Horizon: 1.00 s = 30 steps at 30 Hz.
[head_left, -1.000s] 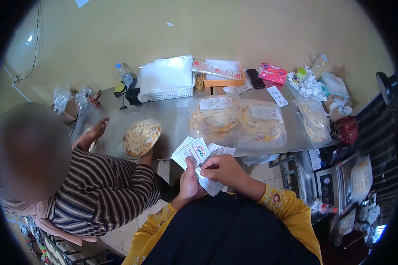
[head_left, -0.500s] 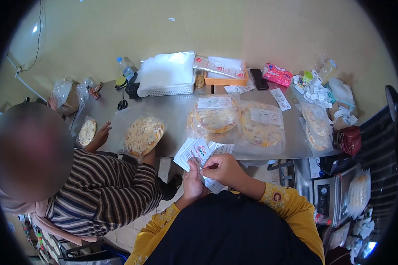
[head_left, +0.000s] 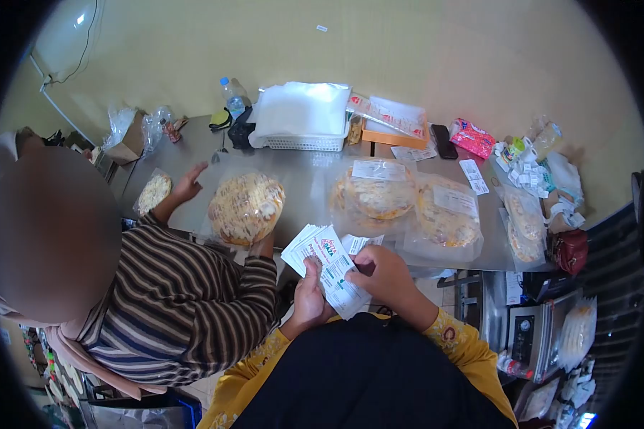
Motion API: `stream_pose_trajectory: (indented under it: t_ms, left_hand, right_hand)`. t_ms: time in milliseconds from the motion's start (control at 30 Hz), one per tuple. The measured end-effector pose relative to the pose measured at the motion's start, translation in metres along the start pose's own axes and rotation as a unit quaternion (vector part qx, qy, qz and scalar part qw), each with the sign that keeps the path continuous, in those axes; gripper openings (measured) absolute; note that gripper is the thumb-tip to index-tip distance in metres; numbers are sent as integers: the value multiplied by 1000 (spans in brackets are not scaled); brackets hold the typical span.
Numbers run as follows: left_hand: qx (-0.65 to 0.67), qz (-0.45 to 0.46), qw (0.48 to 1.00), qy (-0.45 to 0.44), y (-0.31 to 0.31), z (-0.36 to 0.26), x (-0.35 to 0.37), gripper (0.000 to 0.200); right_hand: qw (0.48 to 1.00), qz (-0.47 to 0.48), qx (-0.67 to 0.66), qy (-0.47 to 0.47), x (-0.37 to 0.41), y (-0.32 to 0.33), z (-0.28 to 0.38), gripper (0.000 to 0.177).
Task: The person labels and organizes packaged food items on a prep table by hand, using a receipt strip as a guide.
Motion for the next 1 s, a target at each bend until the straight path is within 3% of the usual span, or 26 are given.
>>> stream_pose_trajectory:
  t_ms: [67,267,367,467,767,867,1000]
  left_hand:
    - [10,17,1000,8,4,-7,3,59]
    - [43,24,997,52,23,-18,13,56]
    - [42,-22,992,114,36,-25,15,42]
    - [-12,-1,995,98,51,-27,20,37]
    - [11,35,993,114,46,-34,23,38]
    - [-16,39,995,85,47,-30,22,39]
    - [-4,33,993,110,49,-28,19,39]
  right_hand:
    - [993,-6,-117,-21,1,-11,-6,27]
    - [948,60,-281,-134,5,-35,-18,23]
    - [939,77,-287,-173,8,-41,-11,23]
    - [939,76,-288,-171,10,-47,-11,23]
    - [946,31,-276,-167,20,-52,-10,18]
    - [963,7,-224,-149,24,-51,-10,18]
    - [984,-28,-135,-113,28,-41,-2,18]
Point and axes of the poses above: each hand's wrist, its own x-axis away from the middle knuckle, its own y-axis out of the back of the hand, z = x × y, the point moved 1 cm from there along -x, towards the middle knuckle, and after that the axes turned 2 degrees about -y, right-handed, at the moved point
